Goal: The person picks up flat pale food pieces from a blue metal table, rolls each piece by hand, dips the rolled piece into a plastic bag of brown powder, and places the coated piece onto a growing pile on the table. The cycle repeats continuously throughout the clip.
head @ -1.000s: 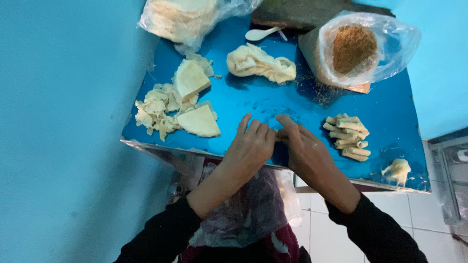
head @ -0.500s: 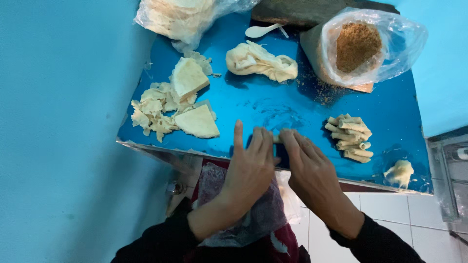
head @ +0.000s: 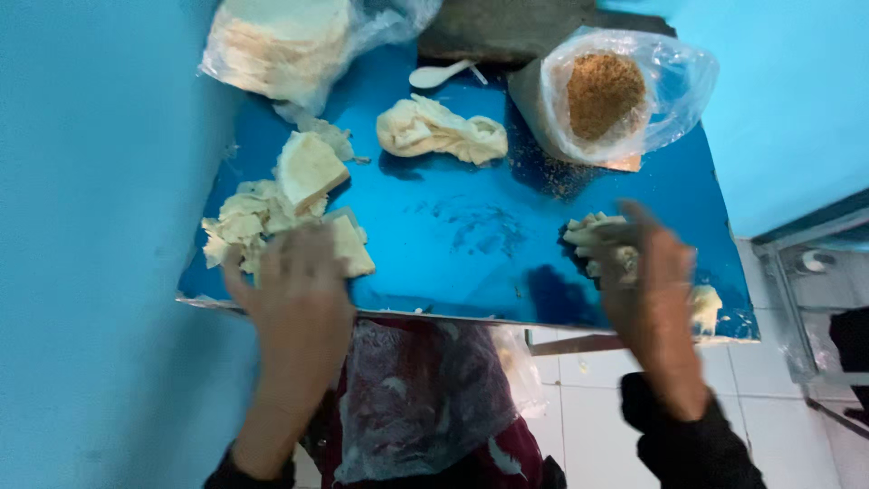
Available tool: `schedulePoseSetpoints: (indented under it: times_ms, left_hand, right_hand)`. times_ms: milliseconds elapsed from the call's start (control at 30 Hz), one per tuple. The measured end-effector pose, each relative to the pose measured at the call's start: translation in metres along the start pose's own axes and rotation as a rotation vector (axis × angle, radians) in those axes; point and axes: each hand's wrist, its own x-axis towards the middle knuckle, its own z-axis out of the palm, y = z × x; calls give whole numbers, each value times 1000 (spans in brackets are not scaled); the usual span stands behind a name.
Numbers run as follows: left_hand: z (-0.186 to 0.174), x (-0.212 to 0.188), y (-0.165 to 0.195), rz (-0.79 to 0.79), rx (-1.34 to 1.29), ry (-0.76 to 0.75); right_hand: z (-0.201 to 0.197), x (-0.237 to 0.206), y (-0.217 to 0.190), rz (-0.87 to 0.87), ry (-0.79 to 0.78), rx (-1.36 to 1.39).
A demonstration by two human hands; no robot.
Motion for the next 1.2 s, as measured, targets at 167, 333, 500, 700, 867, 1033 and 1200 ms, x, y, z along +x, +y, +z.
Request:
schedulePoseSetpoints:
  times_ms: [167,333,500,700,867,1033,1200]
  left_hand:
    - [9,-11,-15,0,-65,58]
    - [19,-7,-19,9,-105,37]
    - [24,0,-27,27,-295,105]
    - [28,6,-58,-162,-587,55]
    - [25,-1,-68,-239,-809,139]
    - [24,5,-58,-204,-683,152]
    - [21,9,-56,-329,-745,34]
  right_hand:
    - [-17,-18,23,-119,92,-245]
    - [-3,-7,-23,-204,133,-210]
    - [88,-1,-103,-422,-159,265]
    - [179,32,-151,-369,-333,300]
    - [180,56,-150,-294,-322,326]
    - [176,69,-150,-93,-430,435]
    - [171,80,-153,168,-542,723]
